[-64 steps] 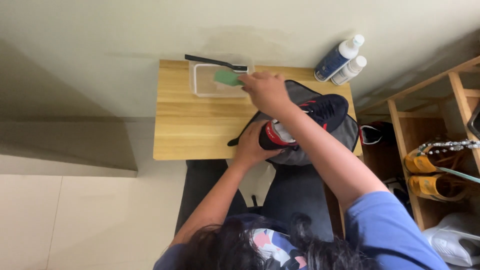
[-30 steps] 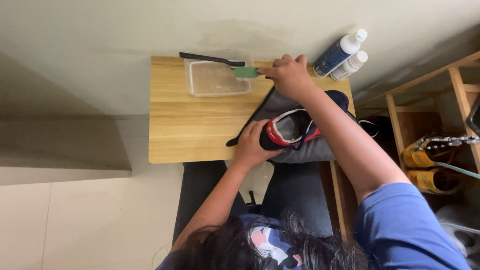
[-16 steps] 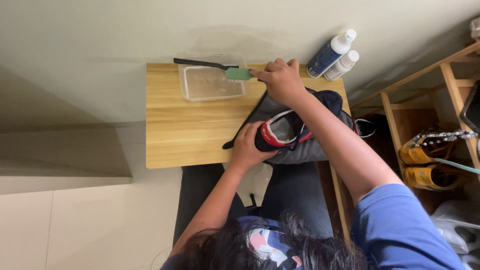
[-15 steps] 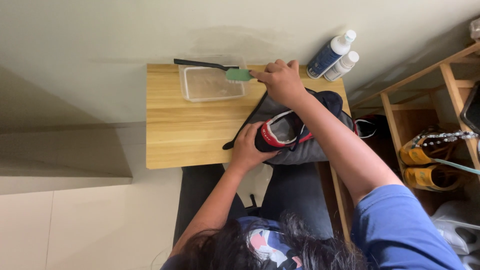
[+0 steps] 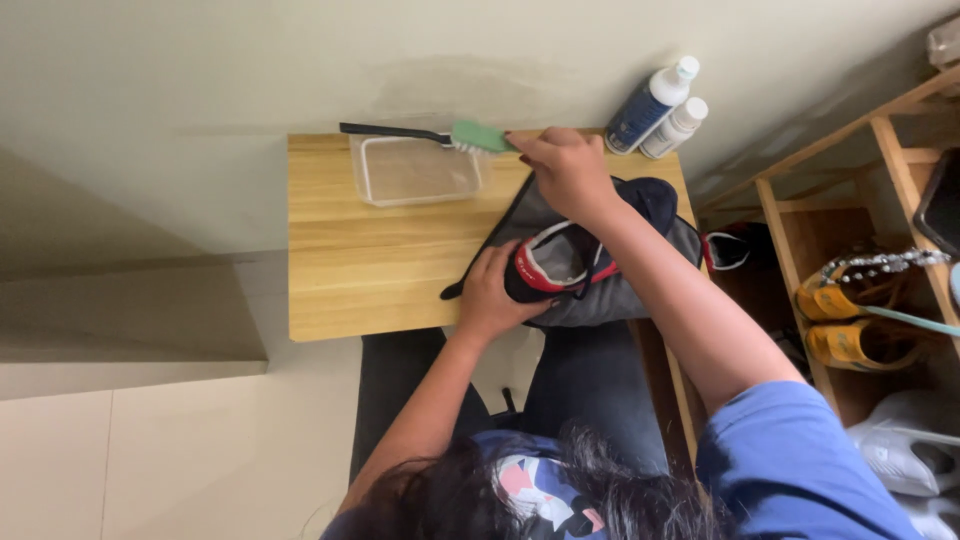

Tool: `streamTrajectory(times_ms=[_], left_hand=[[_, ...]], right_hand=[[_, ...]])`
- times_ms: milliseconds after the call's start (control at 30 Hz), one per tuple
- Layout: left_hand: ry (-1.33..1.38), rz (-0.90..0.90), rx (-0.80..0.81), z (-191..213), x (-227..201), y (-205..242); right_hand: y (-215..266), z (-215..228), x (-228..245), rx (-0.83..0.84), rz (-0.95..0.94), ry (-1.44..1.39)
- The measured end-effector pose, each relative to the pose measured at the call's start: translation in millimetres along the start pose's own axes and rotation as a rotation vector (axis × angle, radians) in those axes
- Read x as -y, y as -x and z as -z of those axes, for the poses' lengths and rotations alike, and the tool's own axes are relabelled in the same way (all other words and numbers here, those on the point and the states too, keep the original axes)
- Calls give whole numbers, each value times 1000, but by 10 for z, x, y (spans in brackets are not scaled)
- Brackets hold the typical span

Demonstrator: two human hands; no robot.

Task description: The person scrubs a black and red sneaker with a green brush, focusing on the upper fabric and side panels. They repeatedly dip the brush into a container of liquid and continue scrubbing different areas of the shoe.

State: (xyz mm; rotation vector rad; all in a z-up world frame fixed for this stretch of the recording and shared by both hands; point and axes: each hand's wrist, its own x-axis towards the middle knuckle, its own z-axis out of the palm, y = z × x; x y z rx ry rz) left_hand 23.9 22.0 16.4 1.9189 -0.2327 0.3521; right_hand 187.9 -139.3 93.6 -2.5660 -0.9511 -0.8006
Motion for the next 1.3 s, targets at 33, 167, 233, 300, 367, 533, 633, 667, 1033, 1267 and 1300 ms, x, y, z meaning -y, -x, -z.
streamTrajectory(times_ms=[33,167,233,300,367,533,633,667,1033,1267,1300], left_hand=[[2,0,7,36,-48,10],[126,146,54,153,-359,-179],[188,217,66,171,-540,-227],[303,516,-51,156,-668,-301],[411,571,-86,52,-664,-250],[563,702,-174,-15,-673,-72],[674,743,-195,28,-602,40],[569,692,-131,73,-608,54],[394,562,0,173,-598,68],[389,562,6,181,-672,63],[376,549,10,178,-655,65]], right_hand=[[88,207,84,1,-7,3],[572,1039,172,-94,-154,-336],[955,1369,200,-106,-218,-387],[1288,1621,240,-236,-357,-404],[1574,1740,315,-267,-413,-381],[2243,1630,349,-309,-563,-301],[2311,1476,432,-373,-611,-240],[2285,1436,474,-389,-573,-222],[2351,1240,501,-486,-503,-99],[2492,1117,300,-441,-478,-62],[2499,1120,227,-499,-546,-100]])
